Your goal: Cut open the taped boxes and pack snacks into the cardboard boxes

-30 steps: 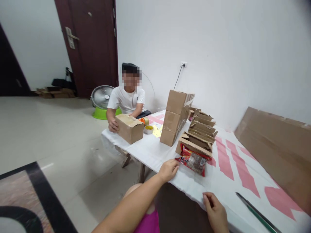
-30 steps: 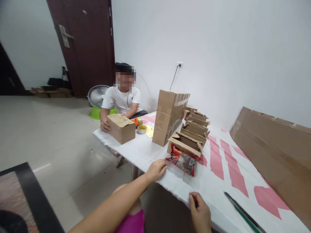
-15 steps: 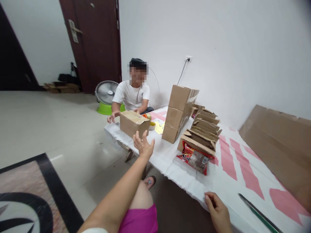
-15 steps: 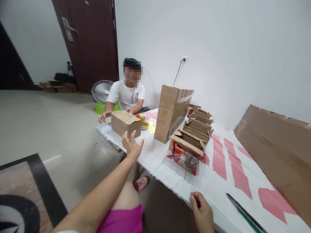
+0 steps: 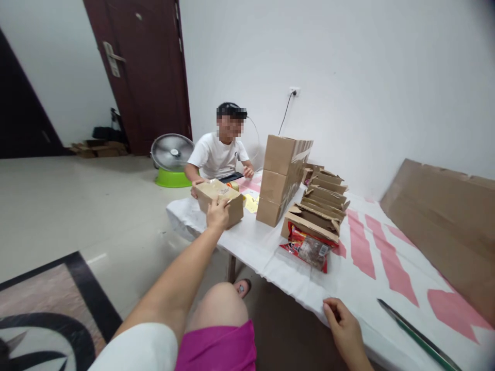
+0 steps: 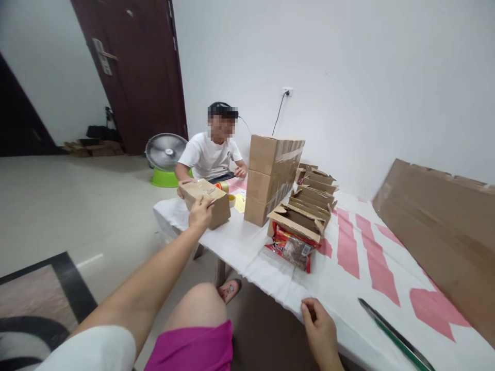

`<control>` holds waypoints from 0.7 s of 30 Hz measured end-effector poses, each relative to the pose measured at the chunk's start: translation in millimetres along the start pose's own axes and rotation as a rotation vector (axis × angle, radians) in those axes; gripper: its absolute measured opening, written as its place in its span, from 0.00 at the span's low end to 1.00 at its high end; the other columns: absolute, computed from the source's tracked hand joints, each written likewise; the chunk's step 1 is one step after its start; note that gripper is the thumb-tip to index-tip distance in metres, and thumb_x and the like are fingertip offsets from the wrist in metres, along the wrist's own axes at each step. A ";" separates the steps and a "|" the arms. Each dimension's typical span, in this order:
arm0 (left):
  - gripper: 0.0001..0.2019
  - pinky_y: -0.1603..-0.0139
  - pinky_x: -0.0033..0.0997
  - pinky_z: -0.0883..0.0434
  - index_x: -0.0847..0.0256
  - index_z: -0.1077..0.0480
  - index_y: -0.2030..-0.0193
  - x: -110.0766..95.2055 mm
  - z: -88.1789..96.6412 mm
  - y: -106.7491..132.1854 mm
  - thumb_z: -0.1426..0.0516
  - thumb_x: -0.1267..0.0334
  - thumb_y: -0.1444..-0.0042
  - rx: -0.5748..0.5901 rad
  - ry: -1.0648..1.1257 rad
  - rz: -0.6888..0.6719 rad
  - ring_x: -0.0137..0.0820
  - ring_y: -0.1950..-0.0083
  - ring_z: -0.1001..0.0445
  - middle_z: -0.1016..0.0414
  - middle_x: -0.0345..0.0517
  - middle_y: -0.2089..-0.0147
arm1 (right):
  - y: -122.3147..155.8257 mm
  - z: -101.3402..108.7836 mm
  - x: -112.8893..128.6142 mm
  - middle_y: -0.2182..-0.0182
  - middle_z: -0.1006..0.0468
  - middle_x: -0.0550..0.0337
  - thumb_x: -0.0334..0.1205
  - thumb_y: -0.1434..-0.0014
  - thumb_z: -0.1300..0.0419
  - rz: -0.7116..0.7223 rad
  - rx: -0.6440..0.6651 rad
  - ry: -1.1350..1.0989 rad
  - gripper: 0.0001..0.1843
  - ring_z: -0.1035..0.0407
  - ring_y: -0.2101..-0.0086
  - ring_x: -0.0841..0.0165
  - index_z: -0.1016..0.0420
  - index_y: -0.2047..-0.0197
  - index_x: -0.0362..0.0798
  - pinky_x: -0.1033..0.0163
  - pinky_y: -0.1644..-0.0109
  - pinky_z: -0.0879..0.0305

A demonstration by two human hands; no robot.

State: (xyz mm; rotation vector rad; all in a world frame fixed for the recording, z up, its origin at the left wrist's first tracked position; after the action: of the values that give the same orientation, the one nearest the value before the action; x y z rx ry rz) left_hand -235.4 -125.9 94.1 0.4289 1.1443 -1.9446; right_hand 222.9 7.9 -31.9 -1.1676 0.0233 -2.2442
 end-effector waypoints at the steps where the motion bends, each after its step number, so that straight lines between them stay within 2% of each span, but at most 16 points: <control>1: 0.16 0.36 0.43 0.38 0.61 0.27 0.49 -3.9 5.5 6.0 0.48 0.66 0.41 -0.019 0.020 -0.011 0.44 0.38 0.34 0.36 0.56 0.36 | 0.3 0.3 1.9 0.70 0.20 0.59 0.57 0.43 0.46 0.007 -0.006 -0.008 0.20 0.26 0.68 0.63 0.25 0.66 0.50 0.63 0.63 0.32; 4: 0.17 0.35 0.37 0.39 0.63 0.29 0.48 -19.7 28.2 28.2 0.51 0.67 0.41 -0.072 0.085 -0.057 0.37 0.38 0.34 0.30 0.53 0.42 | 0.9 1.4 8.3 0.71 0.21 0.59 0.55 0.43 0.46 0.031 -0.018 -0.049 0.18 0.27 0.69 0.64 0.26 0.66 0.49 0.63 0.63 0.33; 6: 0.16 0.34 0.37 0.40 0.64 0.29 0.48 -32.7 48.4 48.4 0.51 0.66 0.40 -0.123 0.138 -0.094 0.35 0.39 0.34 0.28 0.52 0.44 | 1.1 2.1 11.6 0.71 0.21 0.59 0.53 0.42 0.46 0.041 -0.019 -0.079 0.17 0.27 0.69 0.64 0.26 0.66 0.49 0.63 0.63 0.34; 8: 0.14 0.36 0.39 0.37 0.62 0.28 0.52 -48.7 74.0 72.6 0.49 0.64 0.42 -0.222 0.296 -0.206 0.35 0.43 0.30 0.26 0.50 0.47 | 1.2 2.8 13.1 0.72 0.22 0.59 0.51 0.42 0.45 0.038 -0.014 -0.127 0.16 0.28 0.69 0.64 0.26 0.67 0.48 0.63 0.63 0.35; 10: 0.12 0.37 0.40 0.37 0.59 0.27 0.54 -64.0 99.3 95.9 0.47 0.62 0.41 -0.215 0.383 -0.273 0.34 0.44 0.29 0.25 0.46 0.48 | 1.4 3.6 13.2 0.73 0.23 0.59 0.51 0.42 0.44 0.025 -0.012 -0.180 0.15 0.29 0.70 0.65 0.26 0.67 0.48 0.63 0.64 0.36; 12: 0.10 0.37 0.42 0.37 0.56 0.26 0.55 -77.0 123.5 114.4 0.46 0.61 0.41 -0.151 0.446 -0.305 0.35 0.44 0.29 0.25 0.44 0.48 | 1.6 4.2 12.4 0.73 0.24 0.60 0.51 0.42 0.44 0.013 -0.012 -0.218 0.15 0.30 0.70 0.66 0.26 0.67 0.47 0.63 0.65 0.36; 14: 0.09 0.36 0.42 0.37 0.52 0.25 0.58 -86.4 143.2 126.3 0.44 0.59 0.43 -0.032 0.537 -0.319 0.35 0.45 0.29 0.24 0.41 0.50 | 1.7 4.8 11.1 0.73 0.24 0.60 0.53 0.41 0.44 0.005 -0.011 -0.237 0.17 0.31 0.71 0.66 0.26 0.66 0.47 0.63 0.66 0.36; 16: 0.08 0.38 0.42 0.35 0.48 0.24 0.61 -93.0 153.5 132.8 0.43 0.57 0.44 0.183 0.615 -0.314 0.37 0.45 0.28 0.24 0.40 0.51 | 1.7 5.5 9.5 0.74 0.25 0.59 0.55 0.40 0.46 -0.005 -0.009 -0.264 0.19 0.31 0.72 0.67 0.26 0.65 0.47 0.63 0.67 0.35; 18: 0.08 0.42 0.43 0.31 0.46 0.22 0.63 -98.9 153.4 138.0 0.43 0.55 0.45 0.437 0.667 -0.317 0.40 0.46 0.28 0.23 0.43 0.52 | 1.6 6.9 8.2 0.70 0.23 0.57 0.58 0.39 0.49 -0.015 -0.007 -0.300 0.24 0.30 0.72 0.67 0.27 0.58 0.46 0.64 0.68 0.33; 21: 0.11 0.47 0.45 0.29 0.50 0.21 0.63 -112.6 135.0 149.0 0.43 0.52 0.45 0.785 0.762 -0.355 0.44 0.49 0.26 0.23 0.50 0.54 | 1.1 11.1 9.5 0.54 0.24 0.50 0.61 0.37 0.56 0.003 0.006 -0.374 0.31 0.27 0.64 0.65 0.34 0.44 0.47 0.62 0.65 0.29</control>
State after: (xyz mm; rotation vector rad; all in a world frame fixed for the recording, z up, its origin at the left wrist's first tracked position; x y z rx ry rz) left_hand -35.0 -223.0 153.3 1.5748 0.8589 -2.6096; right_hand 227.7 4.8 -18.4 -1.5629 -0.1300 -1.9880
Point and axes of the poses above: each hand's wrist, its own y-axis away from the middle knuckle, its own z-axis out of the back of the hand, x = y × z, the point moved 3 cm from there along -y, towards the middle knuckle
